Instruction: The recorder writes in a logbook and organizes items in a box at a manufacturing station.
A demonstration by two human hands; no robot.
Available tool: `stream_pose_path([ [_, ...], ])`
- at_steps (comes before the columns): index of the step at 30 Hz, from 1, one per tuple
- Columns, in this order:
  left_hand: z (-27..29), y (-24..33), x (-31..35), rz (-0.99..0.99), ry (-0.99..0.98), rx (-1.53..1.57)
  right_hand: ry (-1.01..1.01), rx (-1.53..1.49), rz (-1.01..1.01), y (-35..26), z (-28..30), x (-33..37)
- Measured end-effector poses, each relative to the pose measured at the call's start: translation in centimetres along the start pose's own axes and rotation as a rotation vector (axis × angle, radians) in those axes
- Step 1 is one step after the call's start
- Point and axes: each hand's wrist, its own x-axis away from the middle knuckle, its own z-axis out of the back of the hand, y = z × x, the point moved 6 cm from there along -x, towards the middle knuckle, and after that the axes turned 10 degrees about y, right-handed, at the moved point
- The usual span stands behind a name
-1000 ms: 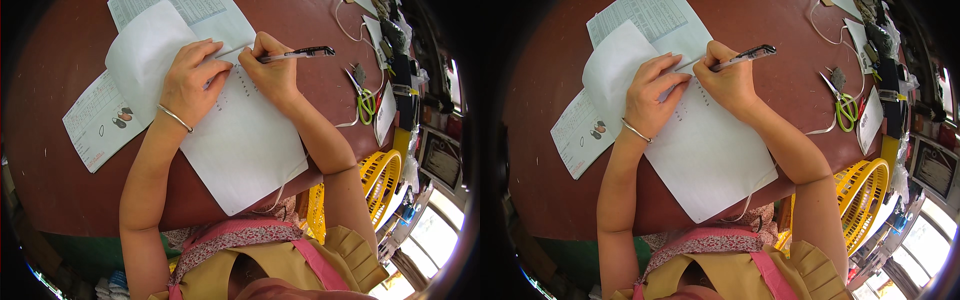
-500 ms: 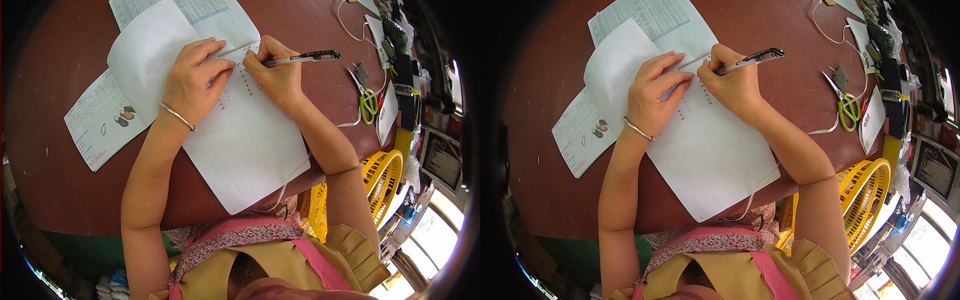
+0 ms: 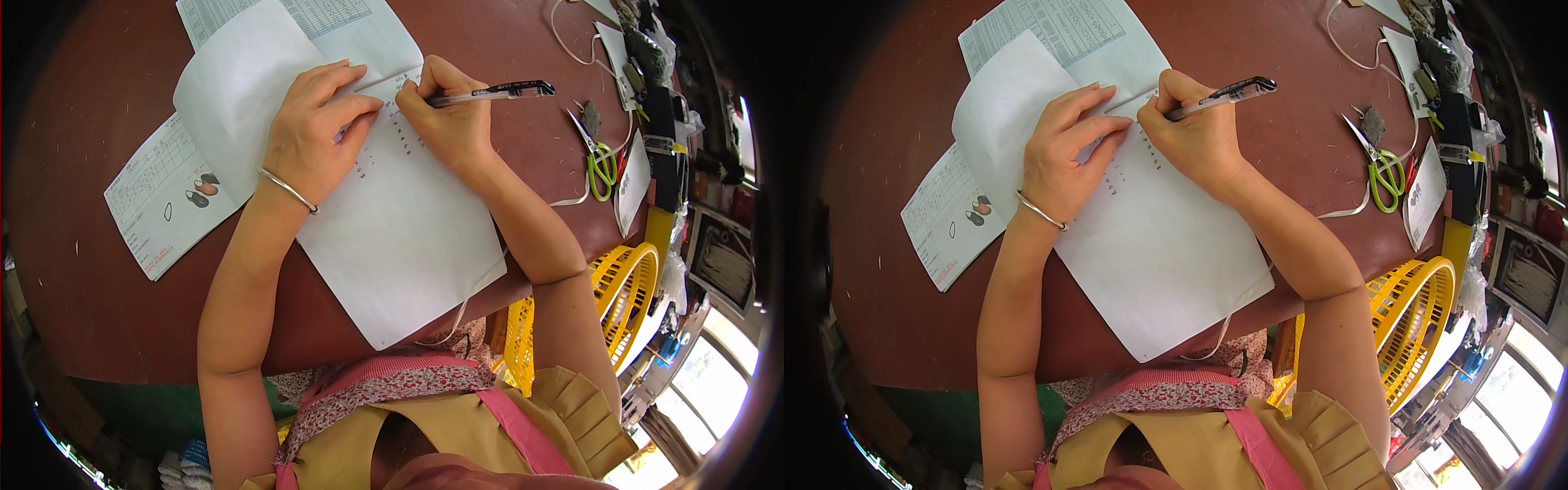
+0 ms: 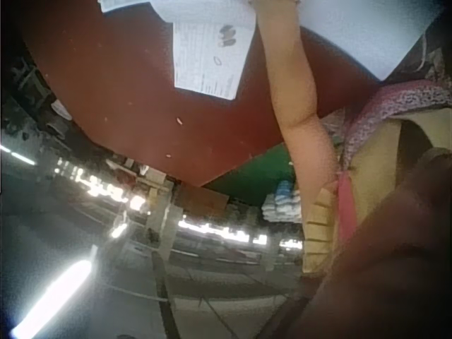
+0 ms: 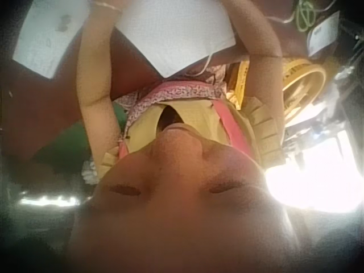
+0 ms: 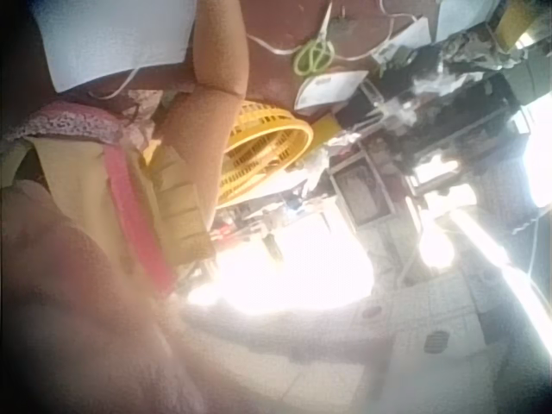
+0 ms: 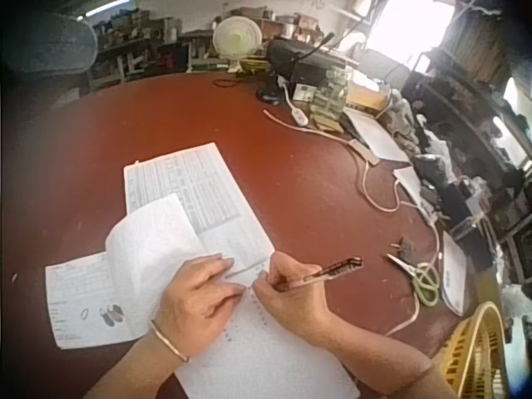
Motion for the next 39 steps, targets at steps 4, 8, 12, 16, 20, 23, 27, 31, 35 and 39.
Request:
stream_pose_path([
  [4,0.1,0.1,0.0,-0.014,0.020,0.007,-0.004,0.031,-0.009,0.0,0.0,0.1],
  [8,-0.1,-0.3,0.2,0.022,-0.023,-0.007,0.002,-0.043,-0.003,0.1,0.0,0.1],
  [12,-0.1,-0.3,0.2,0.029,-0.030,0.008,0.028,-0.045,0.012,0.0,0.5,-0.1],
  [16,0.1,-0.2,-0.2,0.035,-0.021,0.013,0.020,-0.059,-0.085,0.2,0.5,0.3],
  [20,0.0,-0.2,0.2,0.087,-0.052,0.028,0.042,-0.088,-0.055,0.2,0.3,0.9],
  [23,0.0,-0.3,0.0,0.091,-0.035,0.055,0.091,0.005,-0.037,0.3,0.7,1.1],
  [27,0.0,-0.4,0.1,0.094,-0.037,0.053,0.077,0.000,-0.057,0.4,0.6,1.2],
  [31,-0.1,-0.4,0.1,0.070,-0.054,0.017,0.056,0.005,-0.045,0.3,0.6,1.2],
  [35,-0.1,-0.4,0.1,0.064,-0.055,0.010,0.047,-0.004,-0.044,0.2,0.5,1.1],
  [39,-0.1,-0.4,0.2,0.054,-0.049,0.009,0.033,0.010,-0.032,0.0,0.4,1.2],
])
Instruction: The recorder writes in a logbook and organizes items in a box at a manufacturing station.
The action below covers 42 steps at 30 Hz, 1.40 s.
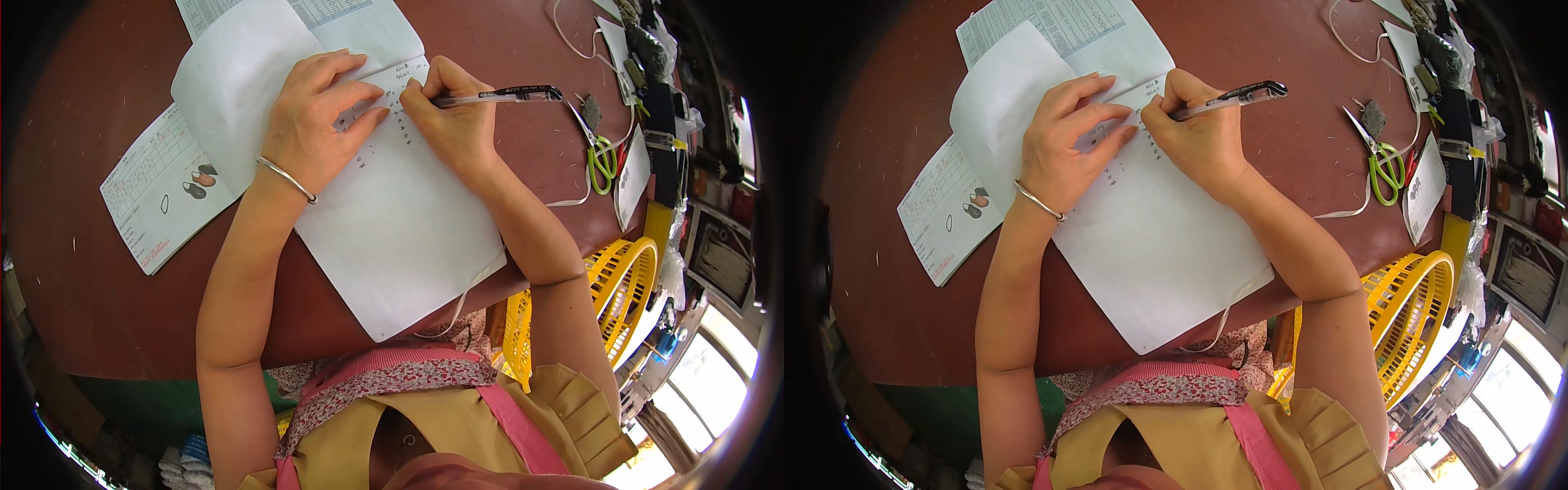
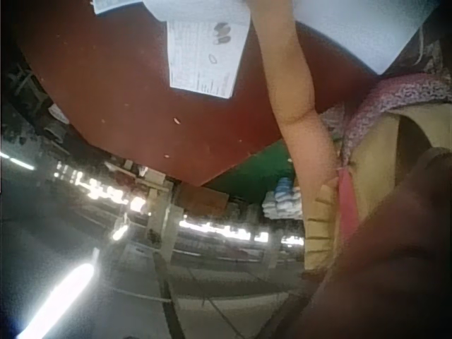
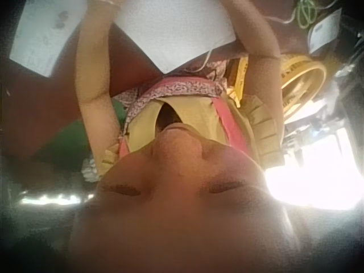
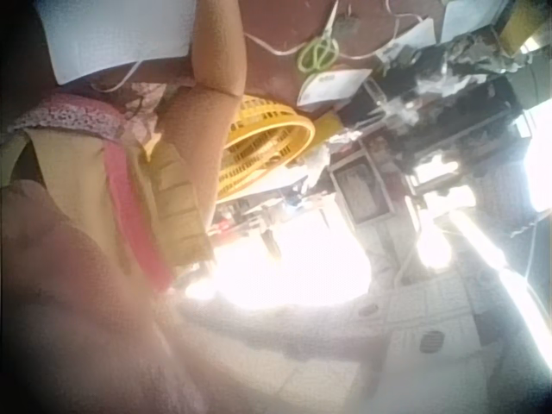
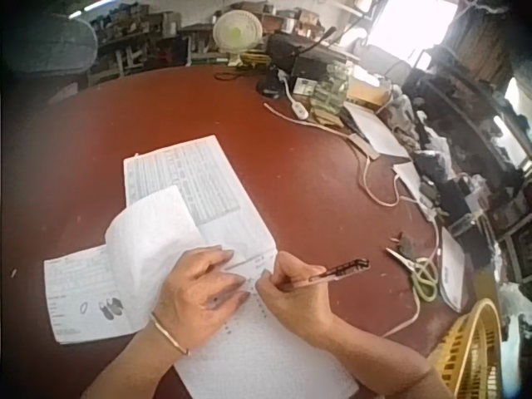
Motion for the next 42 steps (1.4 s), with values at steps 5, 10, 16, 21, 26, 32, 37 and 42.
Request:
stream_pose_path([
  [5,0.0,0.1,0.0,-0.002,-0.003,-0.002,0.005,0.013,0.023,-0.1,0.1,0.0],
  [10,0.0,0.1,0.0,0.005,0.005,-0.003,-0.003,0.017,0.014,0.0,0.0,-0.1],
  [16,0.0,0.1,-0.1,-0.016,0.016,0.004,0.015,0.022,0.013,0.0,0.1,0.0],
  [21,0.0,0.1,0.0,-0.014,0.005,-0.001,-0.001,-0.035,0.006,0.2,0.3,-0.3],
  [26,0.2,0.2,-0.1,-0.009,0.014,0.002,-0.063,-0.146,-0.187,0.8,0.4,-0.7],
  [32,0.2,0.4,-0.1,-0.017,-0.002,-0.014,-0.022,-0.034,-0.074,0.2,0.7,0.1],
  [37,0.1,0.5,-0.2,-0.036,-0.019,-0.028,0.000,0.002,-0.004,0.1,0.6,0.6],
  [42,0.0,0.4,-0.1,-0.016,-0.021,-0.016,-0.022,-0.043,-0.006,-0.1,0.7,0.6],
])
